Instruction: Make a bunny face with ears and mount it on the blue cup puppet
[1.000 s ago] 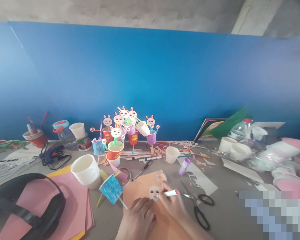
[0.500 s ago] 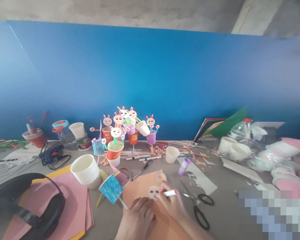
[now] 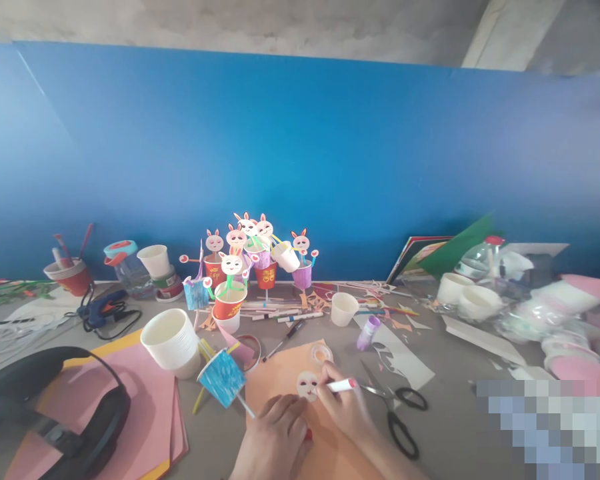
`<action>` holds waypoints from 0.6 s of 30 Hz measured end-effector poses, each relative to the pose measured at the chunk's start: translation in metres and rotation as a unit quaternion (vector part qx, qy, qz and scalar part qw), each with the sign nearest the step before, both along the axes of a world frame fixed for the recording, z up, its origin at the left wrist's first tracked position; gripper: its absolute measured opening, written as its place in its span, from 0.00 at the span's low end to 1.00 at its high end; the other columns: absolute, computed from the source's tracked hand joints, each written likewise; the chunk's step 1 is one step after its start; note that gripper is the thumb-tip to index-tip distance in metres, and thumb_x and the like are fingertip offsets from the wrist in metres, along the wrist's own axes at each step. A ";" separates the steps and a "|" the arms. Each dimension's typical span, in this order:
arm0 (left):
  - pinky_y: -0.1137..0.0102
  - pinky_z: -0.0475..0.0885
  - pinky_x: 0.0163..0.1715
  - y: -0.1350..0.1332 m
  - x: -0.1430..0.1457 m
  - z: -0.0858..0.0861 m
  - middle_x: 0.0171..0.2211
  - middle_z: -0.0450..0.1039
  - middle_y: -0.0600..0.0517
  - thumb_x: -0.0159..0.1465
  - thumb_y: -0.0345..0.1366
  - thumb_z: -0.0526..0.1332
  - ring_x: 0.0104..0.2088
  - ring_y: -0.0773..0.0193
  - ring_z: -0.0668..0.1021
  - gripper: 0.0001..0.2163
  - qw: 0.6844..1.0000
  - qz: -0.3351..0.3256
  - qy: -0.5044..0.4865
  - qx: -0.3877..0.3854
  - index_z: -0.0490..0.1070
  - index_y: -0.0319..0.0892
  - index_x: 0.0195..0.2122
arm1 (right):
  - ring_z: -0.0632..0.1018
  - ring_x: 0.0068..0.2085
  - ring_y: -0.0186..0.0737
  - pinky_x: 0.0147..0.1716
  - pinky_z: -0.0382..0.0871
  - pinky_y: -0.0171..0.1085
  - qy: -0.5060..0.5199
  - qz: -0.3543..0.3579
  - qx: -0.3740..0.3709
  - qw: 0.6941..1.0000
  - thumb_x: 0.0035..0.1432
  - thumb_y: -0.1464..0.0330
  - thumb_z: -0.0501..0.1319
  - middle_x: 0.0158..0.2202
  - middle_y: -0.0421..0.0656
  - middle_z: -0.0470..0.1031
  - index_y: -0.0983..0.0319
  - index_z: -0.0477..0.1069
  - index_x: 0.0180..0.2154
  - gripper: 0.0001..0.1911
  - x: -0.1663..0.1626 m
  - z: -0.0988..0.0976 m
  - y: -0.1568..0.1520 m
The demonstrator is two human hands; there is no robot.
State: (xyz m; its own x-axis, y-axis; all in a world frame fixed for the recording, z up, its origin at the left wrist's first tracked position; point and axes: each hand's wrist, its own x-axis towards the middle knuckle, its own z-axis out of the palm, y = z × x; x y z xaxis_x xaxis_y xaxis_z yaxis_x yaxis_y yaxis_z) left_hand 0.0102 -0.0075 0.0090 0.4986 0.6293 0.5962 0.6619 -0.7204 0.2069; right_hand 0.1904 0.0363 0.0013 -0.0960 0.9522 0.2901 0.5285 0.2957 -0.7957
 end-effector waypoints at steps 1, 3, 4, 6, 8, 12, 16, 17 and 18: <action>0.62 0.78 0.42 0.000 0.000 0.000 0.44 0.81 0.50 0.63 0.30 0.58 0.43 0.56 0.81 0.03 1.000 0.001 0.001 0.002 0.70 0.42 0.33 | 0.63 0.21 0.34 0.22 0.59 0.31 0.002 -0.001 0.001 1.000 0.53 0.71 0.53 0.18 0.33 0.61 0.57 0.57 0.23 0.09 0.000 0.000 0.000; 0.62 0.78 0.43 0.000 0.000 0.001 0.44 0.80 0.50 0.64 0.30 0.58 0.44 0.56 0.81 0.04 1.000 0.001 0.003 0.004 0.70 0.42 0.33 | 0.63 0.22 0.34 0.23 0.58 0.31 0.004 -0.001 0.003 1.000 0.54 0.71 0.52 0.18 0.34 0.60 0.57 0.56 0.23 0.09 0.000 0.000 0.000; 0.62 0.78 0.43 0.000 0.000 0.002 0.44 0.80 0.50 0.64 0.30 0.58 0.44 0.56 0.81 0.04 1.000 0.002 0.003 0.003 0.70 0.42 0.33 | 0.63 0.22 0.34 0.23 0.58 0.31 0.005 0.000 0.003 1.000 0.54 0.71 0.52 0.19 0.34 0.59 0.57 0.56 0.23 0.09 0.000 0.000 0.000; 0.63 0.78 0.43 0.000 0.000 0.003 0.44 0.80 0.49 0.63 0.30 0.58 0.44 0.56 0.81 0.03 1.000 0.003 0.004 -0.003 0.71 0.42 0.33 | 0.63 0.22 0.34 0.23 0.59 0.31 0.005 0.002 0.003 1.000 0.53 0.71 0.52 0.19 0.33 0.59 0.57 0.56 0.23 0.08 0.000 0.001 0.000; 0.63 0.78 0.43 0.000 0.000 0.003 0.43 0.80 0.49 0.63 0.30 0.58 0.43 0.56 0.81 0.03 1.000 0.005 0.004 -0.004 0.71 0.42 0.33 | 0.63 0.22 0.34 0.24 0.59 0.31 0.003 0.004 0.000 1.000 0.53 0.72 0.52 0.19 0.33 0.60 0.57 0.56 0.23 0.08 0.000 0.001 0.000; 0.63 0.78 0.41 0.000 0.001 0.002 0.42 0.81 0.50 0.63 0.30 0.59 0.42 0.56 0.81 0.03 1.000 0.003 0.001 0.007 0.71 0.42 0.33 | 0.61 0.21 0.34 0.23 0.59 0.31 -0.003 0.010 -0.009 1.000 0.53 0.72 0.53 0.18 0.33 0.57 0.57 0.56 0.23 0.09 -0.001 0.001 -0.001; 0.62 0.78 0.42 0.001 0.001 0.002 0.43 0.81 0.50 0.63 0.30 0.58 0.43 0.56 0.81 0.04 1.000 0.002 -0.008 0.001 0.71 0.42 0.33 | 0.61 0.22 0.34 0.24 0.58 0.31 -0.001 0.007 -0.015 1.000 0.54 0.71 0.51 0.19 0.33 0.56 0.57 0.54 0.24 0.09 0.000 0.000 0.000; 0.62 0.78 0.42 0.001 0.001 0.002 0.44 0.81 0.50 0.63 0.29 0.58 0.43 0.55 0.81 0.03 1.000 0.001 -0.008 -0.002 0.71 0.42 0.33 | 0.61 0.22 0.34 0.24 0.58 0.32 0.000 0.006 -0.015 1.000 0.54 0.71 0.51 0.20 0.33 0.56 0.57 0.53 0.24 0.09 0.000 0.000 0.000; 0.62 0.78 0.42 0.001 0.001 0.003 0.44 0.81 0.50 0.63 0.29 0.58 0.43 0.55 0.81 0.03 1.000 0.001 -0.008 -0.002 0.70 0.42 0.33 | 0.61 0.22 0.34 0.24 0.58 0.32 0.001 0.006 -0.014 1.000 0.55 0.71 0.51 0.20 0.33 0.57 0.56 0.53 0.24 0.09 0.000 0.000 0.000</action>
State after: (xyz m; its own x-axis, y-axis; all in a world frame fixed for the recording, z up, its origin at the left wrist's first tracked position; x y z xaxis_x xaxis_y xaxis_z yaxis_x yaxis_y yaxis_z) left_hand 0.0108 -0.0066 0.0117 0.4886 0.6323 0.6012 0.6596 -0.7187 0.2199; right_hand 0.1904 0.0367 0.0009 -0.1066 0.9589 0.2629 0.5232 0.2790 -0.8053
